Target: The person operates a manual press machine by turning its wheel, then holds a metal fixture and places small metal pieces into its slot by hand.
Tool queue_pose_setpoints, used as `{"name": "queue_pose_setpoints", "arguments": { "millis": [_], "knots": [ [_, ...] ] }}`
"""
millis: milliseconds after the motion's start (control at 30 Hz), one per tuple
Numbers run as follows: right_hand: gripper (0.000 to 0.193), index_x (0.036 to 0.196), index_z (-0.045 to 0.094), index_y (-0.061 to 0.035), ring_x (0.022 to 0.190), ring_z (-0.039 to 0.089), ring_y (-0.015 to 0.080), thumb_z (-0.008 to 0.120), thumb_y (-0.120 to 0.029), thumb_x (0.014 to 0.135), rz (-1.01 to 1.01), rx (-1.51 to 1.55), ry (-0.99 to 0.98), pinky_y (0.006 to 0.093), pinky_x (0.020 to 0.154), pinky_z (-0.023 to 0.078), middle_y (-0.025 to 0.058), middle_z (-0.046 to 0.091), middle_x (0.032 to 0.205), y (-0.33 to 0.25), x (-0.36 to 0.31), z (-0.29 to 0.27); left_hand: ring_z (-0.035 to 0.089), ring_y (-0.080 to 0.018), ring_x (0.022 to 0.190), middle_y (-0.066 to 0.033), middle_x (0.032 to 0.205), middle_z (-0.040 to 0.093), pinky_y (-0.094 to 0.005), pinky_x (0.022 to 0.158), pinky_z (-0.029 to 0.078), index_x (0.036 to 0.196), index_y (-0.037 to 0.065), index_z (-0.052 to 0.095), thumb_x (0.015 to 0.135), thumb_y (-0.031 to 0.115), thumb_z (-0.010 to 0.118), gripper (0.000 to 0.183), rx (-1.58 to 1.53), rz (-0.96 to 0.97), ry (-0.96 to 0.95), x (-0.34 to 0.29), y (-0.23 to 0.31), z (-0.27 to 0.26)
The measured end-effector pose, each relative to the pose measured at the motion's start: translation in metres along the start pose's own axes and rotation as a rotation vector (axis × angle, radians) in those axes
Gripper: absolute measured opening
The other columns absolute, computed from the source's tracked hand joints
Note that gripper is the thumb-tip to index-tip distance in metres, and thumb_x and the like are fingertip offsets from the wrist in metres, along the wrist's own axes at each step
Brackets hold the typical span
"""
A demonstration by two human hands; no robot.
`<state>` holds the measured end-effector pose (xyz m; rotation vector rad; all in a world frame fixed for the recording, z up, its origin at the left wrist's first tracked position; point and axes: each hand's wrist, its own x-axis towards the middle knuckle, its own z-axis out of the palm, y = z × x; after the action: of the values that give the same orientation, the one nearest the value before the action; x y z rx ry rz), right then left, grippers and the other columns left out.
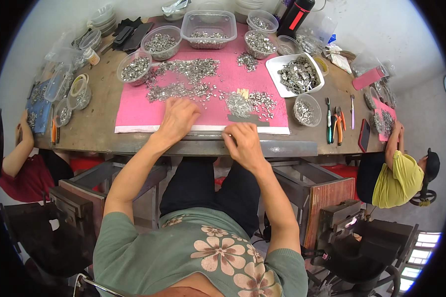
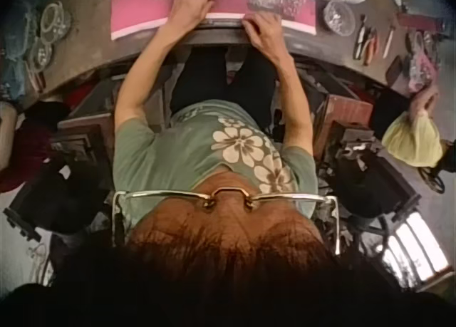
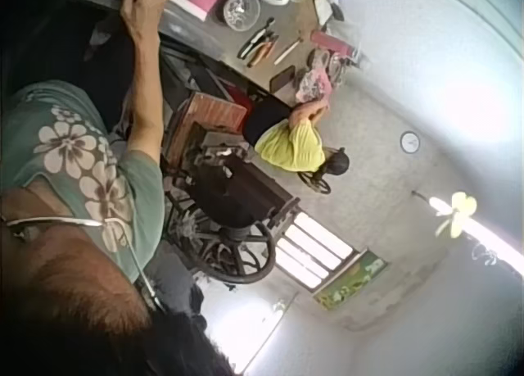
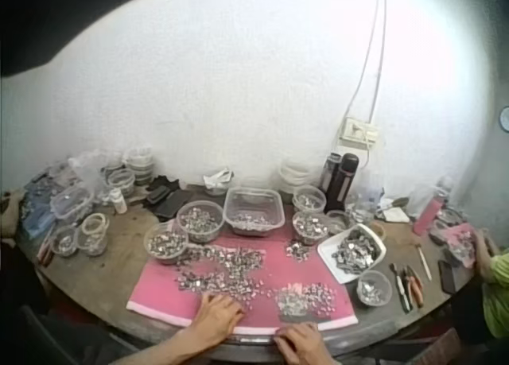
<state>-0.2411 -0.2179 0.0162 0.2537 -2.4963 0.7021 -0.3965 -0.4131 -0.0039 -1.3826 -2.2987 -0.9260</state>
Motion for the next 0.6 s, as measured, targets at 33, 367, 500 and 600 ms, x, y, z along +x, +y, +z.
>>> {"name": "queue_pose_setpoints", "arguments": {
  "millis": [33,367,500,600],
  "knots": [
    [0.011,0.094,0.066,-0.0051,0.088,0.062,0.0277,0.071,-0.004,0.084,0.014,0.040,-0.015,0.0399,0.086,0.042,0.0081,0.063,0.090,0.004,0.007,0.000,0.061,-0.0266,0.095,-0.0065,0.090,0.063,-0.0447,0.094,0.038,0.093,0.009,0.066,0.086,0.010,0.073,0.010,-0.014,-0.004,0.000,0.001,0.001,0.000],
    [0.009,0.087,0.068,-0.0045,0.087,0.061,0.0317,0.072,-0.012,0.085,0.035,-0.059,-0.068,0.0430,0.079,0.044,0.0109,0.062,0.084,0.033,0.070,0.056,0.061,-0.0311,0.090,-0.0105,0.091,0.064,-0.0433,0.087,0.041,0.096,0.005,0.062,0.089,0.006,0.067,0.009,-0.205,-0.138,-0.022,-0.004,0.016,-0.004],
    [0.010,0.086,0.067,-0.0047,0.087,0.061,0.0310,0.069,-0.015,0.086,0.147,-0.040,-0.187,0.0433,0.081,0.041,0.0112,0.062,0.086,0.038,0.062,0.041,0.061,-0.0319,0.085,-0.0116,0.089,0.063,-0.0422,0.083,0.043,0.096,0.004,0.061,0.090,0.005,0.064,0.007,-0.364,-0.124,-0.056,-0.006,0.041,-0.010],
    [0.013,0.084,0.067,-0.0041,0.079,0.062,0.0300,0.072,-0.016,0.085,0.135,-0.063,-0.160,0.0422,0.077,0.042,0.0100,0.062,0.082,0.038,0.056,0.031,0.061,-0.0315,0.085,-0.0113,0.087,0.062,-0.0416,0.084,0.043,0.096,0.004,0.061,0.090,0.005,0.064,0.007,-0.405,-0.089,-0.025,-0.006,0.057,-0.001]
  ]
}}
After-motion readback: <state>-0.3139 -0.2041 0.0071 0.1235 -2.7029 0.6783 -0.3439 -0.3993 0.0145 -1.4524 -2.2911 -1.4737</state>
